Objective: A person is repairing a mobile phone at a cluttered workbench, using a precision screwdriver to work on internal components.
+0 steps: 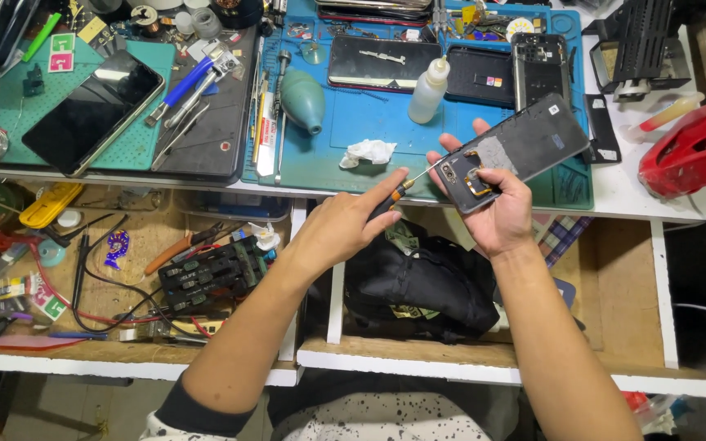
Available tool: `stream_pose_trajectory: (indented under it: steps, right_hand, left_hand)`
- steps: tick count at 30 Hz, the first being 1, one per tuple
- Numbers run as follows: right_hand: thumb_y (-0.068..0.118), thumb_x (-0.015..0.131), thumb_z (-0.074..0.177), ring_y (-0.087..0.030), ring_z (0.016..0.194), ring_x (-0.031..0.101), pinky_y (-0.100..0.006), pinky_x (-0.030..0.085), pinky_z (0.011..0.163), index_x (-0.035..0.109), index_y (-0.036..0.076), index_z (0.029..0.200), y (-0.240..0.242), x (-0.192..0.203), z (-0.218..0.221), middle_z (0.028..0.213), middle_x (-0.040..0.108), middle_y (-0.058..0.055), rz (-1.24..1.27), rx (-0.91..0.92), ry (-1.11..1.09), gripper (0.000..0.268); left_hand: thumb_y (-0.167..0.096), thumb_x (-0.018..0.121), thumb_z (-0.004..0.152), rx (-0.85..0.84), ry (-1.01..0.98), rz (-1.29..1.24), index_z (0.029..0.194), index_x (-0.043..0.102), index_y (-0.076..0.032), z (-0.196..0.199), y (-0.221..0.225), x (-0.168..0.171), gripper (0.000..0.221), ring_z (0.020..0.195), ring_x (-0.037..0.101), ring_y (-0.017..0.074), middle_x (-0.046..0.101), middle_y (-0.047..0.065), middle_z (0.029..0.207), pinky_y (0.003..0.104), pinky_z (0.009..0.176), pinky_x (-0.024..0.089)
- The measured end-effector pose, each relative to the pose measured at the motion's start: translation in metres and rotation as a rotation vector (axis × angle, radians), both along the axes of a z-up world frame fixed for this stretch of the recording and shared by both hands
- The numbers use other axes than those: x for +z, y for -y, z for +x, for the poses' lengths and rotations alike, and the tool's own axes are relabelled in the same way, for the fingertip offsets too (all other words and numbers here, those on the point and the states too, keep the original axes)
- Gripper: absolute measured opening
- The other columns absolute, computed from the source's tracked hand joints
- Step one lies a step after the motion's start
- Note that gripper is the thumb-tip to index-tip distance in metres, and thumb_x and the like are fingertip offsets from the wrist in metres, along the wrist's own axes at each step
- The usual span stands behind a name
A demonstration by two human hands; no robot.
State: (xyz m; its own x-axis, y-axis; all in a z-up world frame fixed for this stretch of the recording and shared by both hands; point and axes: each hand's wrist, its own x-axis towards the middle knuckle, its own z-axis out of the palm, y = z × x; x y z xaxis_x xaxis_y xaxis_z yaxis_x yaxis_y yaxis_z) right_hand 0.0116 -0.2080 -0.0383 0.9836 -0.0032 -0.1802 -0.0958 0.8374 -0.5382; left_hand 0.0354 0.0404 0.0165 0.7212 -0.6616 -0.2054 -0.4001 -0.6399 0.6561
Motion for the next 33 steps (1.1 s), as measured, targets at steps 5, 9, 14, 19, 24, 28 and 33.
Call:
stream_pose_trajectory:
  steps: [5, 9, 14, 19, 24, 28, 33]
  right_hand:
    - [0.0, 0.039, 0.085, -0.052, 0.14, 0.043, -0.062, 0.038, 0.116, 0.039, 0.018, 0.155, 0.0, 0.001, 0.0, 0.155, 0.044, -0.027, 0.038, -0.006, -0.016, 0.072]
    - [-0.002, 0.037, 0.085, -0.054, 0.14, 0.04, -0.063, 0.037, 0.116, 0.041, 0.017, 0.154, 0.0, 0.002, -0.002, 0.154, 0.044, -0.027, 0.077, -0.028, -0.029, 0.071]
    - [-0.002, 0.038, 0.086, -0.05, 0.144, 0.039, -0.062, 0.035, 0.119, 0.04, 0.019, 0.154, 0.006, 0.001, 0.0, 0.156, 0.044, -0.025, 0.082, -0.079, 0.014, 0.071]
    - [-0.001, 0.038, 0.087, -0.05, 0.145, 0.039, -0.061, 0.034, 0.121, 0.04, 0.021, 0.155, 0.003, -0.002, 0.002, 0.158, 0.043, -0.023, 0.071, -0.068, 0.021, 0.071]
    - [-0.001, 0.038, 0.088, -0.049, 0.145, 0.041, -0.061, 0.035, 0.12, 0.039, 0.023, 0.155, 0.003, -0.002, 0.002, 0.157, 0.044, -0.023, 0.05, -0.063, 0.014, 0.072]
    - [-0.001, 0.039, 0.087, -0.05, 0.143, 0.042, -0.062, 0.035, 0.12, 0.039, 0.022, 0.155, 0.002, -0.002, 0.002, 0.158, 0.043, -0.025, 0.061, -0.05, 0.008, 0.071]
    - [-0.001, 0.038, 0.087, -0.051, 0.143, 0.041, -0.063, 0.035, 0.119, 0.038, 0.021, 0.155, 0.004, -0.005, 0.002, 0.158, 0.041, -0.026, 0.083, -0.054, 0.02, 0.071]
  left_hand:
    - [-0.045, 0.043, 0.102, 0.022, 0.049, 0.04, 0.16, 0.026, -0.033, -0.004, 0.003, 0.001, 0.061, 0.085, 0.07, 0.0508, 0.072, 0.027, 0.094, 0.053, 0.074, 0.055]
    - [-0.048, 0.043, 0.102, 0.036, 0.024, 0.03, 0.159, 0.026, -0.036, -0.004, 0.002, 0.003, 0.061, 0.086, 0.069, 0.0526, 0.072, 0.028, 0.09, 0.055, 0.076, 0.054]
    - [-0.048, 0.046, 0.099, 0.063, -0.098, -0.059, 0.158, 0.03, -0.037, -0.001, -0.003, 0.014, 0.062, 0.082, 0.071, 0.0438, 0.076, 0.02, 0.092, 0.047, 0.074, 0.056]
    - [-0.045, 0.049, 0.1, 0.049, -0.119, -0.061, 0.157, 0.033, -0.036, 0.003, 0.001, -0.001, 0.061, 0.075, 0.069, 0.042, 0.073, 0.023, 0.087, 0.044, 0.069, 0.055]
    - [-0.044, 0.05, 0.1, 0.028, -0.111, -0.079, 0.157, 0.034, -0.036, 0.006, 0.001, -0.011, 0.06, 0.07, 0.069, 0.0393, 0.073, 0.021, 0.083, 0.042, 0.065, 0.054]
    - [-0.045, 0.05, 0.1, 0.035, -0.118, -0.066, 0.157, 0.035, -0.037, 0.007, 0.004, -0.016, 0.06, 0.069, 0.068, 0.0382, 0.073, 0.021, 0.086, 0.04, 0.064, 0.053]
    - [-0.048, 0.048, 0.099, 0.052, -0.068, -0.041, 0.157, 0.034, -0.036, 0.006, 0.004, -0.012, 0.06, 0.073, 0.069, 0.0434, 0.072, 0.024, 0.086, 0.045, 0.065, 0.054]
